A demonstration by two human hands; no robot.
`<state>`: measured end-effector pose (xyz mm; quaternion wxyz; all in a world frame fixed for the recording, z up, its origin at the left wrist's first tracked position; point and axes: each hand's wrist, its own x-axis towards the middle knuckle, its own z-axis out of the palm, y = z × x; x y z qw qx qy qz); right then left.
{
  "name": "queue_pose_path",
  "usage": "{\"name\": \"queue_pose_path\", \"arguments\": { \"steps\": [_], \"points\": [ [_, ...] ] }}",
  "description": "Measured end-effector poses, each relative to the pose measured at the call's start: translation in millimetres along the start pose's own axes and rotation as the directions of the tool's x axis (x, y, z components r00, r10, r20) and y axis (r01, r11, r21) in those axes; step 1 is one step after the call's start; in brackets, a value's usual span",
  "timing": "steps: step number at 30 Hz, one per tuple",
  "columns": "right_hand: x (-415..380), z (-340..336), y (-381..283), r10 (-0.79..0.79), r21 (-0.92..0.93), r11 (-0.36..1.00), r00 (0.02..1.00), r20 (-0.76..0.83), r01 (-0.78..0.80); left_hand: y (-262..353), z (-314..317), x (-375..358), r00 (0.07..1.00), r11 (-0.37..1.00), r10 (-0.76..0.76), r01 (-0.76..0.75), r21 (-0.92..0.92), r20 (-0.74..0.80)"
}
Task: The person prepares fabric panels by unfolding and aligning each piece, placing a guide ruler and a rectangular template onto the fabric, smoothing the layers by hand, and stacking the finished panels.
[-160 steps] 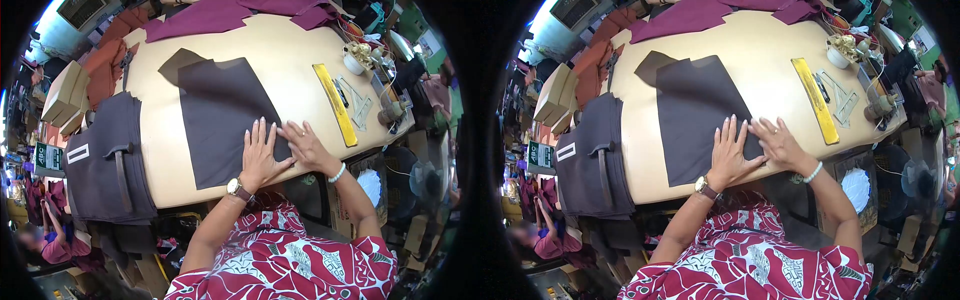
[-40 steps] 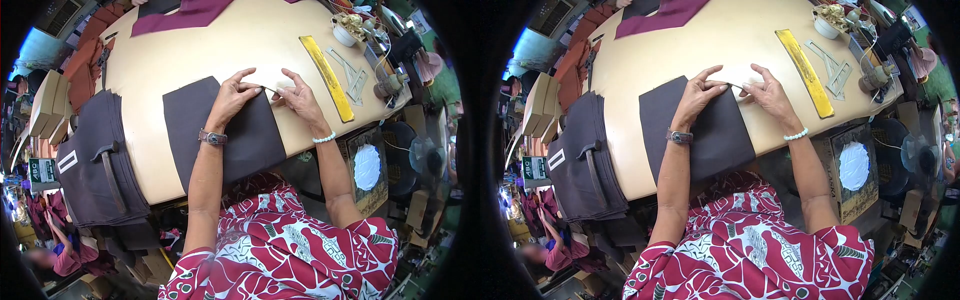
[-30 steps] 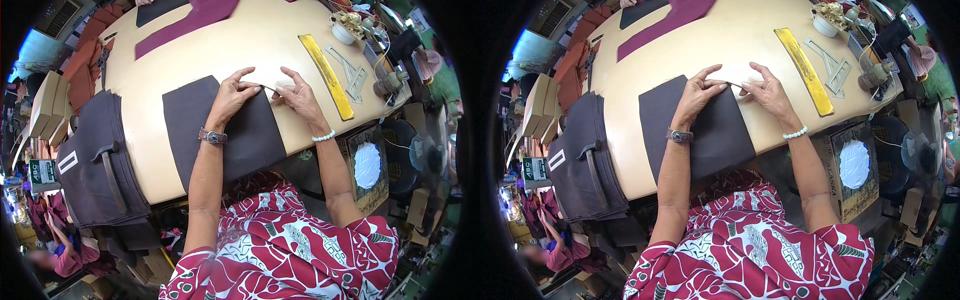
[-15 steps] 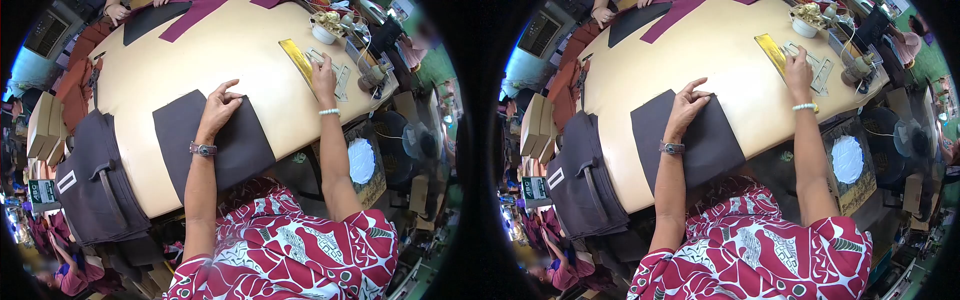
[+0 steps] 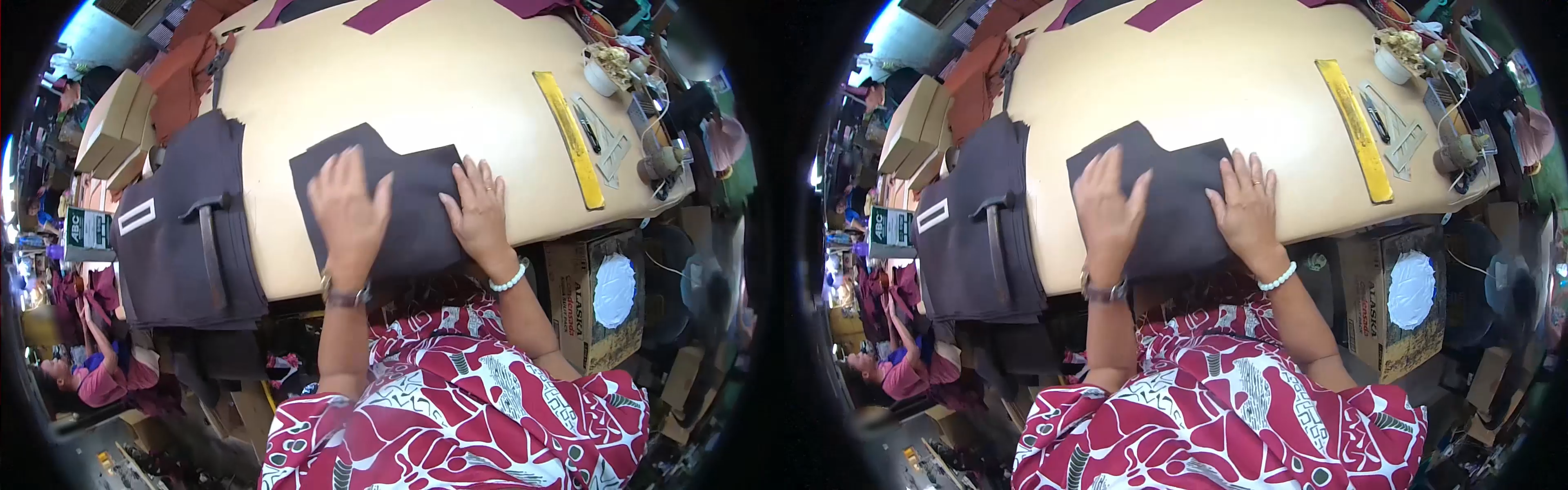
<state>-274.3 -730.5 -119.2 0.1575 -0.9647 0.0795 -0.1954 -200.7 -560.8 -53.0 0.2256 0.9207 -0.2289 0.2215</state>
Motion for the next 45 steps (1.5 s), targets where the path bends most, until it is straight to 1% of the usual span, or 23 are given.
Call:
{"name": "queue_pose_path", "arguments": {
  "steps": [1,2,4,5,7,8,11,14,15,19,22,26,27,30,32,34,35,36,38,39,40,42,45],
  "points": [
    [-0.6,1.1,-2.1,-0.037,-0.125,0.992,0.998,-0.059,0.029,-25.7,-9.5,-37.0,0.981,0.956,-0.194,0.183,0.228,0.025],
    [2.7,-3.5,-10.3,-0.066,-0.105,0.993,0.995,-0.076,0.058,-42.1,-7.7,-57.4,0.954,0.930,-0.279,0.240,0.278,0.107],
    [9.7,-17.6,-31.3,-0.124,-0.069,0.991,0.986,-0.114,0.117,-55.7,-0.2,-79.7,0.964,0.958,-0.266,0.264,0.116,0.007],
    [11.6,-8.0,-39.4,-0.200,0.099,0.971,0.965,-0.169,0.219,-57.6,1.4,-83.6,0.962,0.961,-0.271,0.271,0.055,-0.006],
    [8.1,-1.2,-72.2,-0.233,0.470,0.848,0.969,-0.086,0.246,-52.1,5.0,-84.8,0.961,0.960,-0.275,0.273,-0.068,-0.025],
    [4.5,4.9,-85.8,-0.203,0.657,0.738,0.979,-0.004,0.155,-48.7,0.0,-84.7,0.939,0.926,-0.345,0.339,-0.167,-0.008],
    [0.3,24.0,-99.3,-0.112,0.827,0.563,0.991,0.076,0.000,-49.6,-11.4,-81.6,0.883,0.801,-0.468,0.438,-0.408,0.029],
    [-2.2,31.0,-96.8,-0.034,0.860,0.502,0.992,0.123,-0.089,-46.2,-47.6,-78.3,0.675,0.632,-0.665,0.737,-0.242,0.320],
    [-1.0,25.8,-96.7,-0.033,0.861,0.491,0.985,0.166,-0.129,-51.7,-51.7,-82.1,0.686,0.659,-0.636,0.721,-0.214,0.353],
    [0.2,25.1,-101.2,-0.002,0.821,0.545,0.979,0.204,-0.170,-63.9,-39.8,-95.2,0.761,0.277,-0.497,0.595,-0.755,0.417],
    [3.5,14.6,-114.5,-0.011,0.746,0.651,0.981,0.195,-0.141,-49.8,-28.8,-87.2,0.775,0.068,-0.514,0.463,-0.884,0.367],
    [3.6,13.5,-127.3,-0.012,0.726,0.673,0.980,0.199,-0.139,-44.6,-15.6,-92.4,0.787,0.014,-0.502,0.420,-0.907,0.357],
    [4.3,17.9,-127.9,-0.010,0.771,0.632,0.994,0.111,-0.079,-42.7,-14.9,-91.9,0.772,0.141,-0.546,0.468,-0.872,0.326],
    [7.1,10.7,-106.9,0.067,0.889,0.334,0.948,0.311,-0.315,-27.8,-14.6,-88.9,0.771,0.019,-0.555,0.386,-0.922,0.311],
    [16.0,-8.6,-90.6,0.091,0.941,0.119,0.947,0.308,-0.317,-34.4,-16.0,-85.2,0.797,0.233,-0.581,0.355,-0.905,0.163],
    [26.9,-36.9,-59.9,0.138,0.904,0.129,0.911,0.390,-0.407,-39.4,-24.0,-77.8,0.811,0.215,-0.562,0.332,-0.918,0.162],
    [29.7,-34.8,-38.2,0.167,0.937,0.125,0.938,0.305,-0.327,-50.8,-22.8,-78.8,0.836,0.272,-0.523,0.350,-0.896,0.168],
    [32.7,-30.5,-13.1,0.196,0.961,0.127,0.956,0.219,-0.246,-61.6,-22.4,-79.5,0.846,0.433,-0.506,0.416,-0.800,0.166],
    [34.2,-40.4,40.4,0.077,0.916,0.350,0.980,0.182,-0.197,-86.0,-23.3,-81.5,0.860,0.440,-0.397,0.485,-0.756,0.321],
    [33.4,-47.9,60.4,0.074,0.868,0.429,0.968,0.241,-0.250,-89.6,-22.6,-81.6,0.795,0.359,-0.459,0.575,-0.736,0.397],
    [33.0,-54.4,76.0,0.077,0.811,0.504,0.950,0.301,-0.298,-92.0,-20.0,-79.8,0.781,0.368,-0.475,0.594,-0.716,0.404],
    [30.9,-62.9,96.1,0.140,0.729,0.572,0.920,0.365,-0.376,-98.8,-19.6,-77.0,0.814,0.451,-0.435,0.566,-0.690,0.385],
    [30.8,-70.6,132.6,0.153,0.656,0.632,0.897,0.415,-0.412,-118.9,-18.6,-72.4,0.893,0.717,-0.353,0.449,-0.533,0.278]
  ]
}}
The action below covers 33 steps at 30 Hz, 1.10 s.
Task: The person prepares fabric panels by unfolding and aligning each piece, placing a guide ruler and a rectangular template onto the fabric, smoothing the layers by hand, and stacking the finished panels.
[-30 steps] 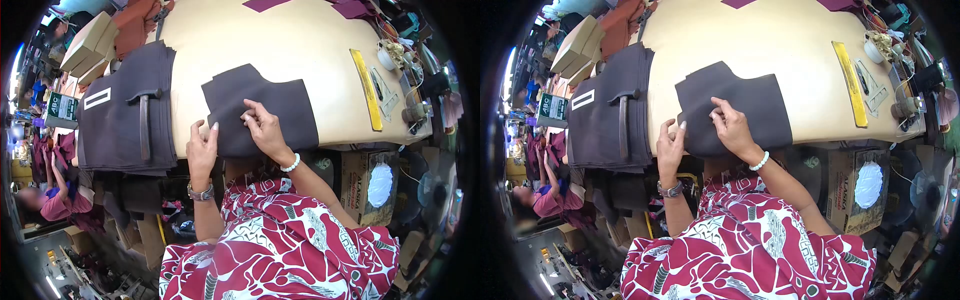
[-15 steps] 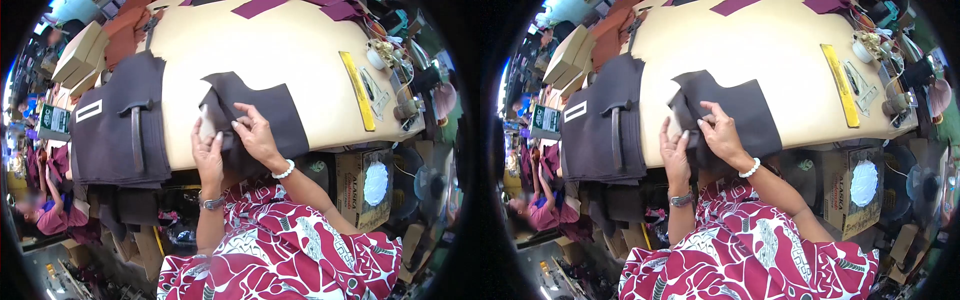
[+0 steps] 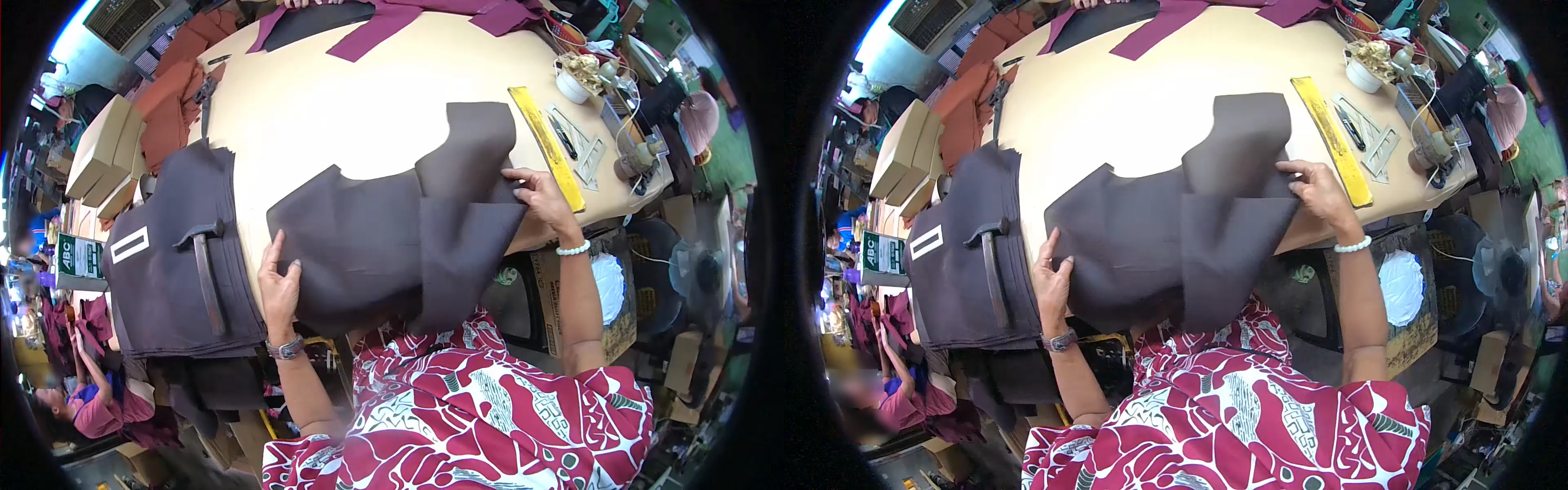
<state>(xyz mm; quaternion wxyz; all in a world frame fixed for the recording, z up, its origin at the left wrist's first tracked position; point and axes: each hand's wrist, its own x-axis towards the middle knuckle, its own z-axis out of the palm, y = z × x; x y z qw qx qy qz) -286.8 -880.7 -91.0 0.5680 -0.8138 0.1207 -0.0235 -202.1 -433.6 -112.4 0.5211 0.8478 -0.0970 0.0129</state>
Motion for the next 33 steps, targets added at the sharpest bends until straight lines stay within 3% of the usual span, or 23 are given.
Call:
{"name": "queue_pose_path", "arguments": {
  "steps": [3,4,8,11,12,15,16,17,19,22,26,27,29,30,33],
  "points": [
    [3.5,-24.8,0.2,-0.103,-0.293,0.952,0.994,-0.038,0.087,5.3,-10.8,14.1,0.999,0.986,0.046,-0.042,0.161,-0.023],
    [3.7,-30.4,-10.6,0.073,-0.287,0.954,0.996,-0.045,-0.083,4.4,-11.2,18.3,0.998,0.984,0.049,-0.039,0.176,-0.051],
    [13.4,-35.8,-3.9,-0.100,-0.462,0.885,0.992,-0.072,0.056,2.9,-10.2,31.5,0.987,0.886,0.152,-0.115,0.449,-0.048],
    [16.3,-27.0,6.5,-0.285,-0.752,0.650,0.952,-0.112,0.106,14.4,-2.0,32.9,0.994,0.803,0.106,-0.071,0.592,-0.024],
    [12.8,-18.9,-2.5,-0.230,-0.854,0.521,0.963,-0.142,-0.002,23.1,2.7,30.5,0.998,0.760,0.061,-0.035,0.649,-0.017],
    [1.7,13.1,-8.7,-0.530,-0.973,0.220,0.828,-0.181,-0.071,33.5,23.4,23.0,0.970,0.600,0.242,-0.118,0.791,-0.039],
    [3.1,20.5,-1.5,-0.483,-0.953,0.302,0.860,-0.165,-0.013,26.6,31.6,23.2,0.949,0.576,0.316,-0.206,0.791,0.017],
    [5.1,27.9,10.3,-0.456,-0.908,0.415,0.877,-0.152,0.058,23.7,42.7,21.7,0.955,0.539,0.291,-0.208,0.816,0.052],
    [15.7,42.9,14.1,-0.369,-0.871,0.487,0.919,-0.138,0.065,19.7,53.2,17.7,0.985,0.633,0.049,-0.157,0.758,0.163],
    [36.3,42.0,12.4,-0.305,-0.833,0.552,0.939,-0.157,0.040,21.2,52.1,18.0,0.986,0.593,0.019,-0.146,0.792,0.167],
    [65.9,37.0,10.8,-0.240,-0.834,0.551,0.951,-0.196,-0.033,41.8,45.4,34.4,0.985,0.578,-0.002,-0.140,0.804,0.173],
    [70.3,37.6,10.6,-0.249,-0.834,0.551,0.947,-0.201,-0.032,28.9,46.2,43.2,0.982,0.601,0.122,-0.187,0.777,0.143],
    [75.8,36.3,11.3,-0.264,-0.836,0.548,0.941,-0.211,-0.034,14.6,47.0,60.4,0.982,0.656,0.094,-0.185,0.732,0.165],
    [78.9,34.4,14.6,-0.276,-0.819,0.574,0.937,-0.216,-0.020,13.8,50.0,64.6,0.960,0.650,0.247,-0.267,0.712,0.135],
    [83.4,11.2,22.3,-0.430,-0.834,0.525,0.793,-0.431,-0.169,22.0,49.1,66.5,0.970,0.557,0.193,-0.231,0.798,0.147]
  ]
}}
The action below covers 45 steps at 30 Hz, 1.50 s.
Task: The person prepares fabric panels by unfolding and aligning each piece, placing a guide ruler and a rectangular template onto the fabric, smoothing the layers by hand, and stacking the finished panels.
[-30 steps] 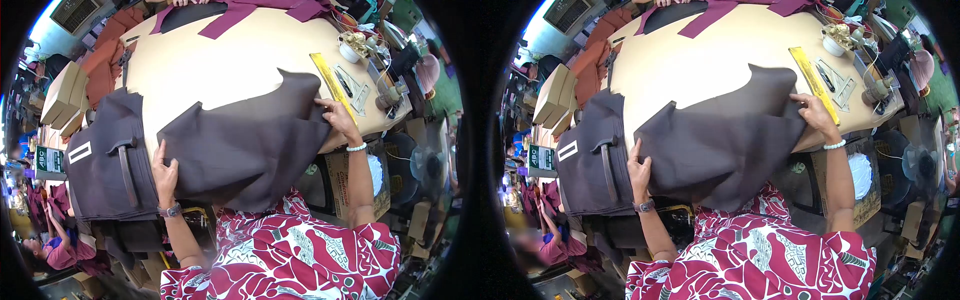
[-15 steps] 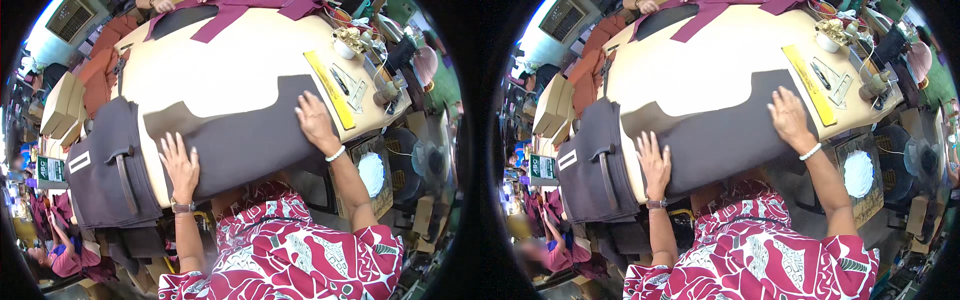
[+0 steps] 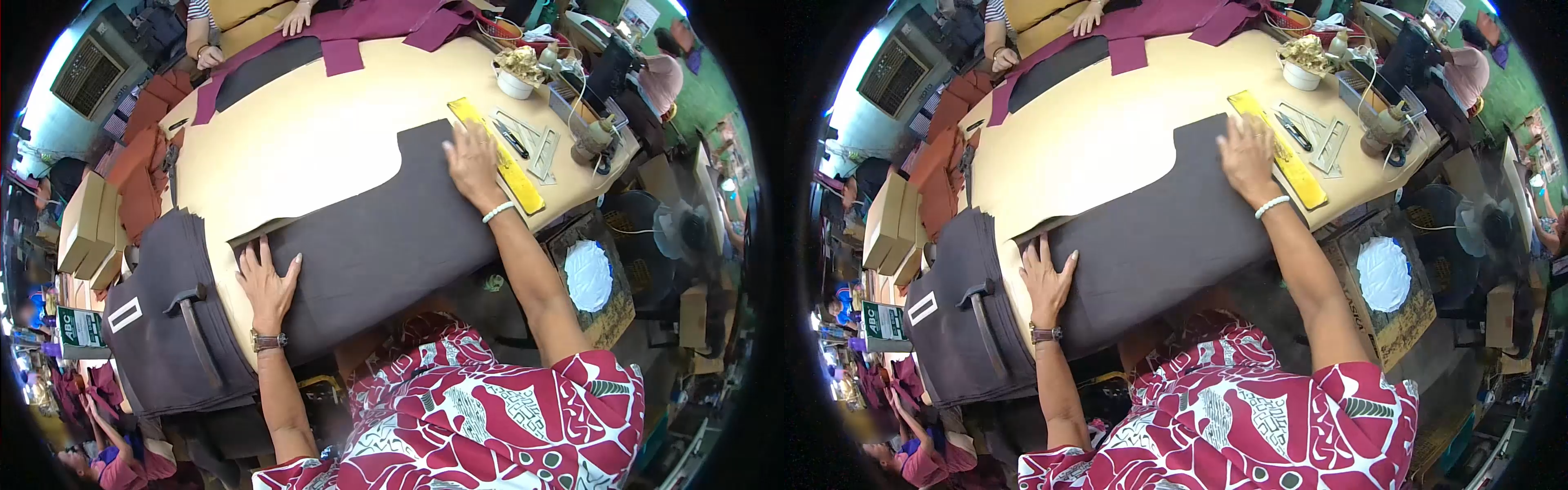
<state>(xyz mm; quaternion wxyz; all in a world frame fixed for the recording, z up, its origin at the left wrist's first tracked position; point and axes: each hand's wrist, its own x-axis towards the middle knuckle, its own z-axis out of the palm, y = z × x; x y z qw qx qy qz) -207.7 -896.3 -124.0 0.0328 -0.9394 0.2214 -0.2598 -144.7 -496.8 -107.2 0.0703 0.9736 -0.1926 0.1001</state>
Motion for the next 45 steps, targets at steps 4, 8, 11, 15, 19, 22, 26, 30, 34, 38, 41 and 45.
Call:
{"name": "queue_pose_path", "arguments": {
  "steps": [4,8,11,15,19,22,26,30,34,38,41,45],
  "points": [
    [14.1,-0.7,29.0,0.205,-0.197,0.961,0.978,0.032,-0.195,0.7,-6.6,9.9,1.000,0.999,0.013,-0.013,-0.038,0.003],
    [18.7,-4.6,29.1,0.215,-0.056,0.975,0.977,-0.016,-0.215,-12.6,19.4,23.8,0.984,0.990,0.095,-0.109,-0.084,-0.153],
    [21.1,-1.4,35.1,0.260,0.049,0.965,0.964,-0.048,-0.258,-9.8,19.8,23.4,0.997,0.991,0.042,-0.050,-0.124,-0.071],
    [27.7,-6.2,39.0,0.250,0.261,0.939,0.966,-0.071,-0.224,-11.0,16.8,20.9,0.998,0.999,-0.013,0.015,-0.050,0.054],
    [30.8,-46.8,1.8,0.093,0.625,0.780,0.984,-0.154,0.024,-16.3,21.9,19.1,0.998,0.998,-0.021,0.025,-0.052,0.066],
    [19.0,-91.4,-59.2,-0.227,0.651,0.701,0.957,-0.183,0.291,-17.3,24.5,19.0,0.998,0.999,-0.019,0.021,-0.049,0.060],
    [-24.1,-82.6,-126.0,-0.610,0.777,0.400,0.774,-0.171,0.487,-21.3,27.4,17.1,0.997,1.000,-0.014,0.014,-0.002,0.072],
    [-49.3,-64.0,-125.2,-0.555,0.684,0.596,0.831,-0.029,0.421,-16.3,9.0,5.4,0.996,0.998,-0.061,0.061,0.011,0.064],
    [-69.3,-71.4,-78.1,-0.236,0.390,0.900,0.970,0.065,0.193,-17.5,-8.3,-26.7,0.996,0.985,-0.080,0.087,-0.148,0.048],
    [-93.0,-48.1,-15.7,-0.038,0.037,0.999,0.970,0.242,0.030,-13.2,-4.3,-64.6,0.990,0.994,-0.085,0.093,-0.065,0.110],
    [-96.1,-52.3,-13.0,-0.079,0.042,0.997,0.960,0.269,0.070,-11.1,-7.7,-77.6,0.987,0.989,-0.116,0.126,-0.081,0.115],
    [-93.2,-52.1,-13.1,-0.085,0.052,0.996,0.962,0.260,0.074,-6.1,-13.7,-83.8,0.978,0.986,-0.149,0.158,-0.051,0.147]
  ]
}}
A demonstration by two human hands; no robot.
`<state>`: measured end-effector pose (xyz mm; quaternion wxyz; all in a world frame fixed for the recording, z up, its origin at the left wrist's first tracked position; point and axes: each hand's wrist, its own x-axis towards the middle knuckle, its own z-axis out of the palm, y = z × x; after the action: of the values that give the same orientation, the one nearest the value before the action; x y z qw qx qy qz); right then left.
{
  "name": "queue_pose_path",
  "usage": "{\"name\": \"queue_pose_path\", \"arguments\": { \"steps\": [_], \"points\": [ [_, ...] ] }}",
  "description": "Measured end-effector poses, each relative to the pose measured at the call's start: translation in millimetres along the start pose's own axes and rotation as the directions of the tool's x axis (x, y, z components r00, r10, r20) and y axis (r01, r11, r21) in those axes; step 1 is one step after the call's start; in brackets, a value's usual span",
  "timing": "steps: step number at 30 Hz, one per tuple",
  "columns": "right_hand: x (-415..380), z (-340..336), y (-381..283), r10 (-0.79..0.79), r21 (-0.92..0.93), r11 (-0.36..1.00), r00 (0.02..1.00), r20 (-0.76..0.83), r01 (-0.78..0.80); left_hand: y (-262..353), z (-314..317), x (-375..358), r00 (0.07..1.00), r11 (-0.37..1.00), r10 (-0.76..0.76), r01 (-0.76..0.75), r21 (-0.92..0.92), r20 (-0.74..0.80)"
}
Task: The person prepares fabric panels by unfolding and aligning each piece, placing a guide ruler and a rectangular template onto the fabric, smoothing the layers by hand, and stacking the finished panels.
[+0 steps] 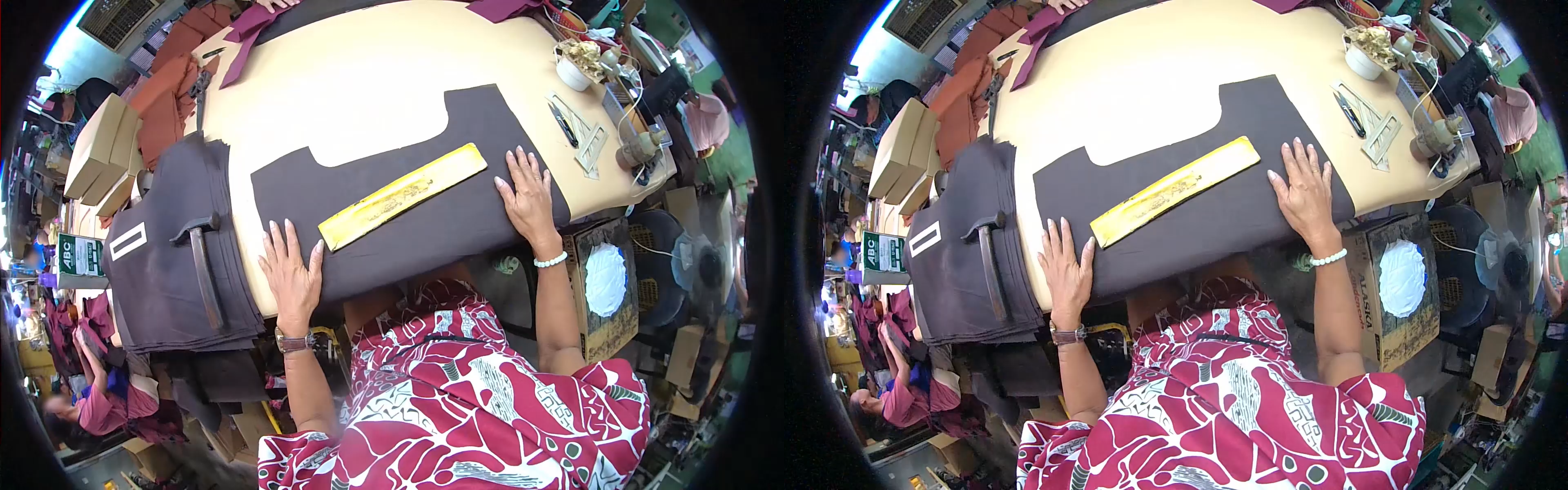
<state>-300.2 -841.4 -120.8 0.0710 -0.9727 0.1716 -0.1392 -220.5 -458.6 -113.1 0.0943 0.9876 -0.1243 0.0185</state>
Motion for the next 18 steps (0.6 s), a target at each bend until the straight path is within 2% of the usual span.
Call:
{"name": "queue_pose_path", "arguments": {
  "steps": [1,4,6,7,8,11,12,15,18],
  "points": [
    [-0.3,0.3,0.0,-0.002,0.004,1.000,1.000,-0.008,0.002,0.8,-0.2,-1.3,1.000,1.000,-0.009,0.010,0.017,-0.011],
    [3.9,-3.7,-5.1,-0.082,0.065,0.993,0.976,-0.203,0.097,6.0,-6.5,-4.0,0.996,0.999,-0.009,0.013,0.037,-0.092],
    [9.5,-8.9,-18.6,-0.049,0.209,0.974,0.980,-0.195,0.091,15.8,-15.8,-10.3,0.979,1.000,0.029,-0.027,0.011,-0.201],
    [12.1,-10.1,-27.2,-0.034,0.279,0.956,0.981,-0.189,0.087,20.6,-16.2,-13.8,0.980,0.999,0.030,-0.037,-0.033,-0.197],
    [13.9,-9.6,-35.9,-0.043,0.263,0.958,0.966,-0.257,0.112,26.1,-16.3,-17.7,0.981,0.996,0.030,-0.046,-0.078,-0.194],
    [18.3,-4.2,-41.9,0.033,0.368,0.929,0.989,-0.141,0.021,42.6,-8.1,-26.7,0.970,0.965,0.035,-0.095,-0.243,-0.240],
    [17.9,-0.2,-43.8,0.015,0.351,0.934,0.971,-0.239,0.071,46.2,-2.1,-27.0,0.969,0.962,0.018,-0.083,-0.259,-0.246],
    [17.7,-1.1,-45.3,0.128,0.502,0.864,0.977,-0.170,-0.026,50.8,5.9,-16.9,0.968,0.939,-0.025,-0.062,-0.338,-0.248],
    [20.8,1.6,-40.4,0.171,0.617,0.785,0.976,-0.138,-0.051,51.2,6.9,3.9,0.961,0.904,-0.049,-0.073,-0.421,-0.273]
  ]
}}
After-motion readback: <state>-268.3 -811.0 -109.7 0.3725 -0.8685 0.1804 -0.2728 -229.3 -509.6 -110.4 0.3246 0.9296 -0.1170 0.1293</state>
